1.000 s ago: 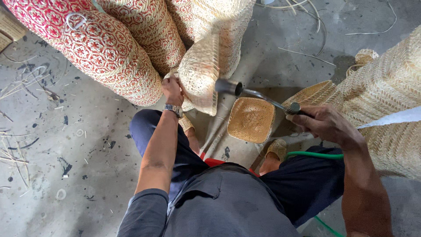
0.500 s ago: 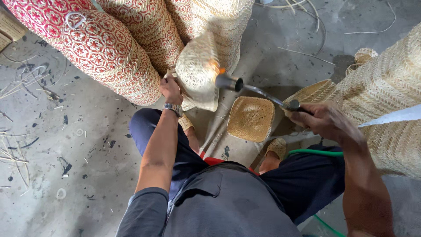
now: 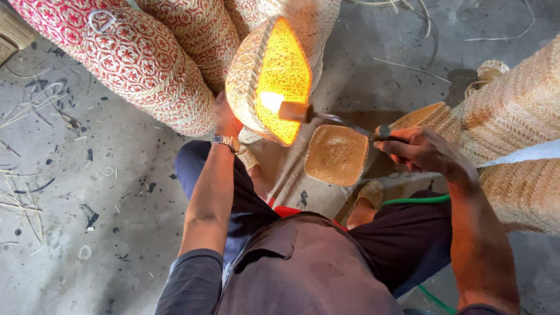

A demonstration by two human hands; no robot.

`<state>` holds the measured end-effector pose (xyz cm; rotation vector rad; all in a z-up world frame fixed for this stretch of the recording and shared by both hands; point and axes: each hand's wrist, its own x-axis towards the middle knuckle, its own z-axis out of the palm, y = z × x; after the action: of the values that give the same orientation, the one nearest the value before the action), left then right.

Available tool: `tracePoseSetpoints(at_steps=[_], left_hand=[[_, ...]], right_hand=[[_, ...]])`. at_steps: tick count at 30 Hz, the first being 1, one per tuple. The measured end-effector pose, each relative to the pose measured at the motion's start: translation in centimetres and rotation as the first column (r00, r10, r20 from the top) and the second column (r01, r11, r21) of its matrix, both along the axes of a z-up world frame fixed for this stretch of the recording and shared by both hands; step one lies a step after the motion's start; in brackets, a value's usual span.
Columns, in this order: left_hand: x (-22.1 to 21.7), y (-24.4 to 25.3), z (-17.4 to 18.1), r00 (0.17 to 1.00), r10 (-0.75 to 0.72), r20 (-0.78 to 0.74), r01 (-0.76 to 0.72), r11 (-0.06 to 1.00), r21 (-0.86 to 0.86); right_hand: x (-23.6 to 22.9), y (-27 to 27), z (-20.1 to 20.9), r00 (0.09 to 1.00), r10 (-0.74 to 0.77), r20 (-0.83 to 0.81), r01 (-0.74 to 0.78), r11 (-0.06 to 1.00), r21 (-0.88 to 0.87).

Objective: The person uses a blowtorch to singe the surface of woven baskets, handling them one at a time and turning them over to cover all sides.

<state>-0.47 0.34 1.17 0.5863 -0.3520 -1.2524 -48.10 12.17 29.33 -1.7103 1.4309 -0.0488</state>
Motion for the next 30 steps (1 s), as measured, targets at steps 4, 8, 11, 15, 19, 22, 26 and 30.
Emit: tracePoseSetpoints(at_steps=[4,8,11,15,19,22,26,30], left_hand=[[-0.7,0.2,2.8,0.999,-0.044,0.018,0.044,0.999,-0.007],[-0.6,0.4,3.3,0.998,0.031,0.052,-0.032,0.999,0.011],[-0.4,0.2,2.2,0.979,0.175,0.106,-0.182,0.981,0.068],[0.1,0.4,1.7,0.886,0.338,0.318,-0.410,0.891,0.197],[0.2,1.0,3.4,0.575,0.296,0.763,-0.578,0.807,0.123],[0.3,1.1,4.5,0.410,0.249,0.877,-0.575,0.817,0.038],[0.3,-1.5,3.5,0.051,0.163,0.985,-0.670,0.737,-0.088],[0.4,-5.7,-0.2,-0.238,0.096,0.967,-0.637,0.736,-0.230]], right_hand=[[1.4,-0.4,-0.7,1.000,0.022,-0.021,-0.020,0.997,0.070],[1.0,-0.2,-1.2,0.991,-0.046,-0.129,0.032,0.993,-0.115],[-0.3,0.0,-1.9,0.983,-0.148,-0.110,0.109,0.947,-0.301],[-3.0,0.3,-3.7,0.913,-0.383,0.141,0.407,0.871,-0.274],[-6.0,-0.1,-5.8,0.818,-0.502,0.282,0.568,0.784,-0.251],[-8.0,-0.5,-7.0,0.723,-0.538,0.433,0.662,0.720,-0.211],[-10.7,-0.4,-8.5,0.635,-0.484,0.603,0.706,0.681,-0.197],[-13.1,-1.0,-11.1,0.499,-0.574,0.649,0.816,0.564,-0.129]])
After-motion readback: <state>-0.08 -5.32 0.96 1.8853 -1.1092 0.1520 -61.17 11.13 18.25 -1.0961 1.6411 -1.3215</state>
